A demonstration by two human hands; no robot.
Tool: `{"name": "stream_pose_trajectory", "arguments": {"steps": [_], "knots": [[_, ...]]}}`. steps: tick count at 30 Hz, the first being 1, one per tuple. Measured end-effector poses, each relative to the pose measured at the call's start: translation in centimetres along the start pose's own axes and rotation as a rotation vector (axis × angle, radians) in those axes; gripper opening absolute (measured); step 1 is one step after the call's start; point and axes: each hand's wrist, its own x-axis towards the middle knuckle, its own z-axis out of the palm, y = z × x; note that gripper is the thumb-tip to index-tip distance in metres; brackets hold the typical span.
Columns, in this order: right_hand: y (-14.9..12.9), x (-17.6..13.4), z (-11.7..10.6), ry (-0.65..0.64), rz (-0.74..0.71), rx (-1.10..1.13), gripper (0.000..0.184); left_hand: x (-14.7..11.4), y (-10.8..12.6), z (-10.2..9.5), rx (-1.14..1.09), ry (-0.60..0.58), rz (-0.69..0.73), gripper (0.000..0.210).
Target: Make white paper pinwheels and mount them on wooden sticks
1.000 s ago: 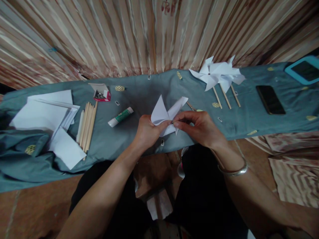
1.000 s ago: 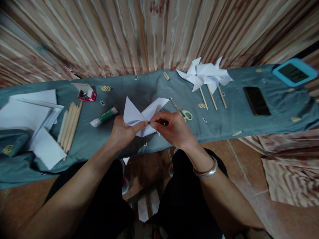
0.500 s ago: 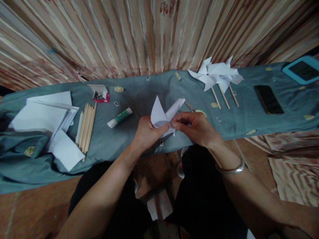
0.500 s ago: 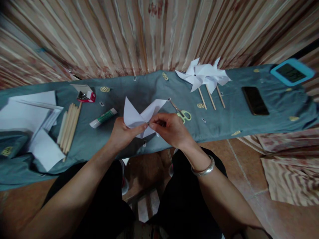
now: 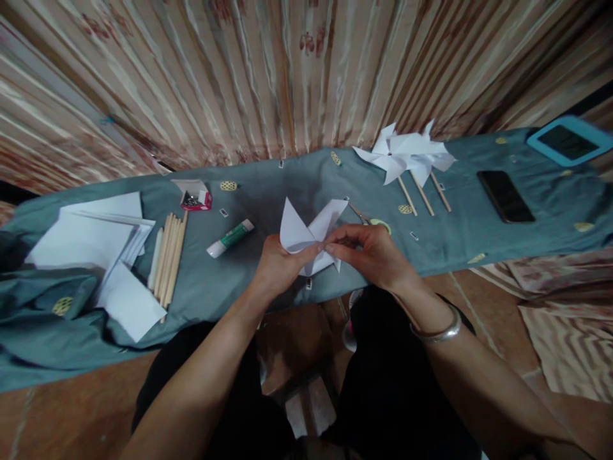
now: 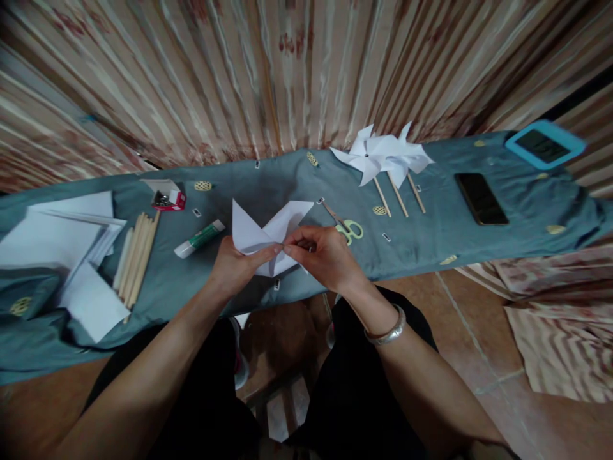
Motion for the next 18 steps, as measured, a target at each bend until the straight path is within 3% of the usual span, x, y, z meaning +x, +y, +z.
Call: {"name": "stream_pose_trajectory", "arguments": {"steps": [13, 16, 18], "knots": [[-0.5, -0.6, 0.5, 0.281, -0.127, -0.207, 0.008, 0.4, 0.0, 0.3, -0.134, 0.092, -0.094, 0.031], [-0.2, -0.2, -0.4, 0.465, -0.142, -0.164, 0.024, 0.5, 0.3, 0.4, -0.223, 0.133, -0.118, 0.032], [0.3, 0.2, -0.8, 0.514, -0.084, -0.031, 0.042, 0.5, 0.4, 0.5, -0.268, 0.136, -0.138, 0.033]]}}
